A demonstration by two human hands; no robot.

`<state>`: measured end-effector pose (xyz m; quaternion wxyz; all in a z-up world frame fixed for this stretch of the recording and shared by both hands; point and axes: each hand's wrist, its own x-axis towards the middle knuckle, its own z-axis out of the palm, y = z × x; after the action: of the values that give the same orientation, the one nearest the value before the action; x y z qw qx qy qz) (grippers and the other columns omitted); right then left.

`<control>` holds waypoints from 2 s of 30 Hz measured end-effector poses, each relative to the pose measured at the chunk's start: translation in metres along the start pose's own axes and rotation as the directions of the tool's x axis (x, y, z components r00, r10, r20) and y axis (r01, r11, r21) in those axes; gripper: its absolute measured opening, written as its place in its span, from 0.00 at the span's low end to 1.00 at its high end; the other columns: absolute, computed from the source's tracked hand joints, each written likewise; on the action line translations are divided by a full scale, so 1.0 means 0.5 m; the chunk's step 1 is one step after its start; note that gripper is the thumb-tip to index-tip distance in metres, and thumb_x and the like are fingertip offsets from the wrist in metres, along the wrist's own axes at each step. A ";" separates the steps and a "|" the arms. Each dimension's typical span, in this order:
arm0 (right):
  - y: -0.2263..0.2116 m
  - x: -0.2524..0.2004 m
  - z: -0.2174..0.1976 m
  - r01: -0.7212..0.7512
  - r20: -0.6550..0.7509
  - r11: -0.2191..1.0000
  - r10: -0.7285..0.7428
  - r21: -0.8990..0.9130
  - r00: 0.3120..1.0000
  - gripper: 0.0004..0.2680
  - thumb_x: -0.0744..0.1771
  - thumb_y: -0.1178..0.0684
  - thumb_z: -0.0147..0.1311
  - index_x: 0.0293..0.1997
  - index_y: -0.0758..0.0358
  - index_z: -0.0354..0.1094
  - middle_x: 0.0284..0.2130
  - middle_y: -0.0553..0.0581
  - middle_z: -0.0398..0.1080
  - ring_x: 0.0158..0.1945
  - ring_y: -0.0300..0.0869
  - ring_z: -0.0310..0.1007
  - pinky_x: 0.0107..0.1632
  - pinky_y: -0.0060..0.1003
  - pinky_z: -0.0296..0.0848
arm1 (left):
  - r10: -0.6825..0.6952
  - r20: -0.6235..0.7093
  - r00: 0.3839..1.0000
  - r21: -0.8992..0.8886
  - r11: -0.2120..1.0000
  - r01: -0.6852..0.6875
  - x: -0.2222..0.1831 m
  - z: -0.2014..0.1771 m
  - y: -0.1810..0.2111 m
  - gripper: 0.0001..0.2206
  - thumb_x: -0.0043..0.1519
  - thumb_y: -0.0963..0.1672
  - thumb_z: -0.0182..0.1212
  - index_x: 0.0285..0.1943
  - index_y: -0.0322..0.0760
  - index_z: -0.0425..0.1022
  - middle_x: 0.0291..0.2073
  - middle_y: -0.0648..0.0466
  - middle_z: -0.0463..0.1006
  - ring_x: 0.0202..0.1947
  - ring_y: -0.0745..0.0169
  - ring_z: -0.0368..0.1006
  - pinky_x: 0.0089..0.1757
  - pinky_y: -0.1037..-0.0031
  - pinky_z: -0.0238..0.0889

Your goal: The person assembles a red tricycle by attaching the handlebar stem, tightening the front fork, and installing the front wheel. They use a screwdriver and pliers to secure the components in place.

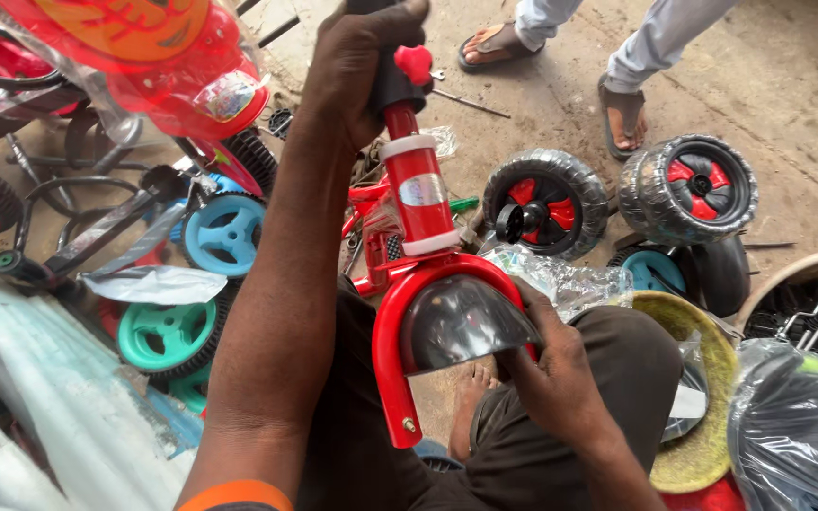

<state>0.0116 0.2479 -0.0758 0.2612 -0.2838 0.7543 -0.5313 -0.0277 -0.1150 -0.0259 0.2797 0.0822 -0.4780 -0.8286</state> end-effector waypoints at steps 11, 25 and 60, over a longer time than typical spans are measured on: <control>0.004 -0.034 0.048 0.207 -0.264 0.972 -0.173 0.108 0.949 0.23 0.65 0.55 0.60 0.68 0.73 0.60 0.55 0.62 0.74 0.56 0.39 0.76 0.57 0.32 0.75 | -0.066 0.075 0.995 -0.315 0.945 0.086 -0.041 0.027 -0.006 0.13 0.60 0.41 0.69 0.48 0.28 0.71 0.31 0.47 0.75 0.25 0.59 0.75 0.30 0.68 0.75; 0.052 -0.095 0.093 0.216 -0.447 0.970 -0.148 0.107 0.882 0.22 0.66 0.53 0.63 0.66 0.74 0.65 0.54 0.61 0.75 0.55 0.38 0.75 0.59 0.33 0.74 | -0.089 0.248 0.965 -0.342 0.924 0.173 -0.108 0.062 -0.035 0.19 0.61 0.41 0.67 0.59 0.28 0.68 0.31 0.50 0.74 0.28 0.62 0.75 0.33 0.68 0.75; -0.286 -0.072 -0.060 0.569 0.476 0.044 -0.498 -0.821 0.725 0.19 0.62 0.54 0.61 0.56 0.74 0.67 0.45 0.67 0.70 0.47 0.56 0.74 0.49 0.50 0.73 | -0.066 0.359 0.931 -0.307 0.934 0.184 -0.407 0.173 -0.173 0.20 0.68 0.52 0.61 0.57 0.32 0.73 0.36 0.59 0.75 0.36 0.76 0.69 0.39 0.81 0.63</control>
<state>0.0377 0.2535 0.0724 -0.1508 -0.6524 0.7421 -0.0308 0.0728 0.0934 -0.0790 0.1478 -0.0815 -0.3648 -0.9157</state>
